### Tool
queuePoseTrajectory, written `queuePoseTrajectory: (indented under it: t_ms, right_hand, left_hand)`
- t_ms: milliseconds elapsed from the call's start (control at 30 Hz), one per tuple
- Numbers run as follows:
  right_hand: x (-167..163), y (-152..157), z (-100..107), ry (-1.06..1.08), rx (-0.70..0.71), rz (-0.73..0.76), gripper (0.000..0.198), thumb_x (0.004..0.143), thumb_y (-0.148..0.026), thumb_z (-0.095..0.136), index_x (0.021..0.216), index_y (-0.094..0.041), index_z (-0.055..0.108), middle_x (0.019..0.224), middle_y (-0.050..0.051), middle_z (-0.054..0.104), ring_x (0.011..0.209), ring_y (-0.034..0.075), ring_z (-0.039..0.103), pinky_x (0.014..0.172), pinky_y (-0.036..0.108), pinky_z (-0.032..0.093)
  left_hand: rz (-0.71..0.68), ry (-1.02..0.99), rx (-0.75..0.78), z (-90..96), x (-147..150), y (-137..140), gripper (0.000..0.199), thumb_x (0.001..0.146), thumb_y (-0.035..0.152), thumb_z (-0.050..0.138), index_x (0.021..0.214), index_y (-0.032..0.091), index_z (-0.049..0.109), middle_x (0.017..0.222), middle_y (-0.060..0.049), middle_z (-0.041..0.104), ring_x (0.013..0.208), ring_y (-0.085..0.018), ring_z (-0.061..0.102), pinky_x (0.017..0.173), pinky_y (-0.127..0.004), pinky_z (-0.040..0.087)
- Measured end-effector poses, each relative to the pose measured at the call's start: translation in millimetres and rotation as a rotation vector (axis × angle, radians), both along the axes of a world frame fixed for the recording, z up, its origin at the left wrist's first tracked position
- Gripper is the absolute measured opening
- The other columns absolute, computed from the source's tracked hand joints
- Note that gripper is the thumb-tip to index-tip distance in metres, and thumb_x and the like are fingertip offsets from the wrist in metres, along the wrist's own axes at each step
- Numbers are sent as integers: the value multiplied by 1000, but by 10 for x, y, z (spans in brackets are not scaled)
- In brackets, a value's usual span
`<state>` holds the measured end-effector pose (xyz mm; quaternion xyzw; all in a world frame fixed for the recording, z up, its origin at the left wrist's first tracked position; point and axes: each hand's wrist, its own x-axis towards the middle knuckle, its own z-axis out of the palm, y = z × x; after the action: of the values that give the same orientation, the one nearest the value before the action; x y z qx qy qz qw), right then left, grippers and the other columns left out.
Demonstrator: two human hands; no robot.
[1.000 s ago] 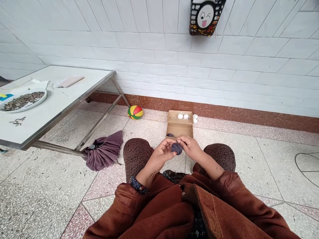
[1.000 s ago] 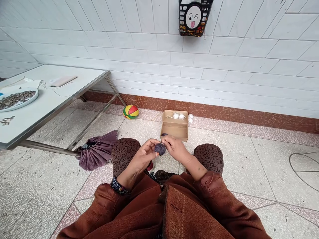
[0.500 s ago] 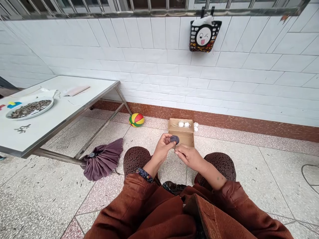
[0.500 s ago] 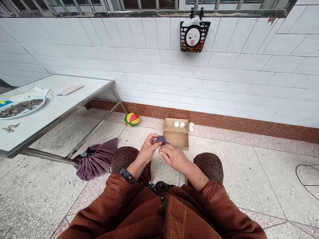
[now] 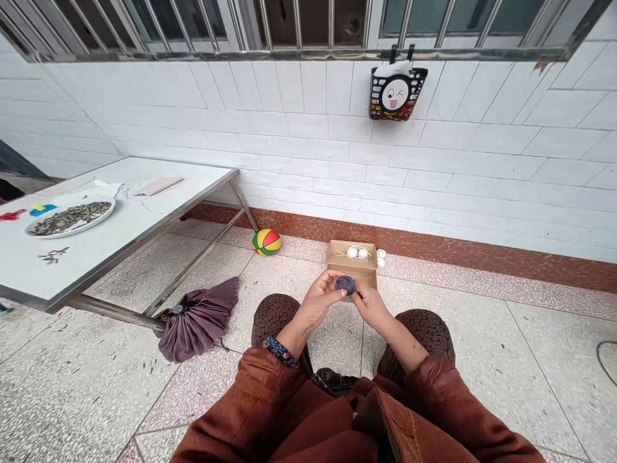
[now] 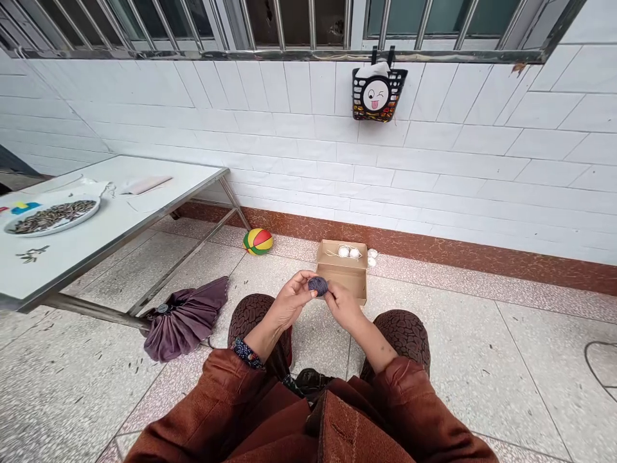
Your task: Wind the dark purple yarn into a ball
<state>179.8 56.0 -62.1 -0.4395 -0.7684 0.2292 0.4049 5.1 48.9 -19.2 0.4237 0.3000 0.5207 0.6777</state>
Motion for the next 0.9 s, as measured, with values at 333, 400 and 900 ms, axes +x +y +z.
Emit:
queuePoseTrajectory:
  t_ms: [333, 400, 900]
  right_hand:
    - [-26, -256, 298, -117, -15, 245, 19, 105, -27, 46, 93, -22, 60, 87, 3, 65, 81, 18, 63, 75, 28, 49]
    - [-15, -257, 415, -102, 23, 289, 19, 105, -27, 45, 95, -22, 61, 88, 4, 65, 83, 18, 63, 77, 28, 49]
    - [141, 139, 103, 92, -37, 76, 27, 103, -33, 44, 86, -21, 62, 79, 3, 69, 73, 20, 65, 67, 28, 47]
  left_hand:
    - [233, 54, -89, -90, -19, 32, 45, 60, 23, 89, 97, 18, 64, 92, 0, 66, 88, -14, 59, 85, -28, 43]
    - [243, 87, -88, -81, -18, 44, 45, 61, 24, 88, 99, 18, 64, 92, 0, 66, 86, -14, 59, 83, -27, 43]
    - [12, -84, -86, 167, 152, 21, 45, 65, 22, 89, 103, 19, 65, 95, -3, 66, 85, -14, 62, 79, -27, 46]
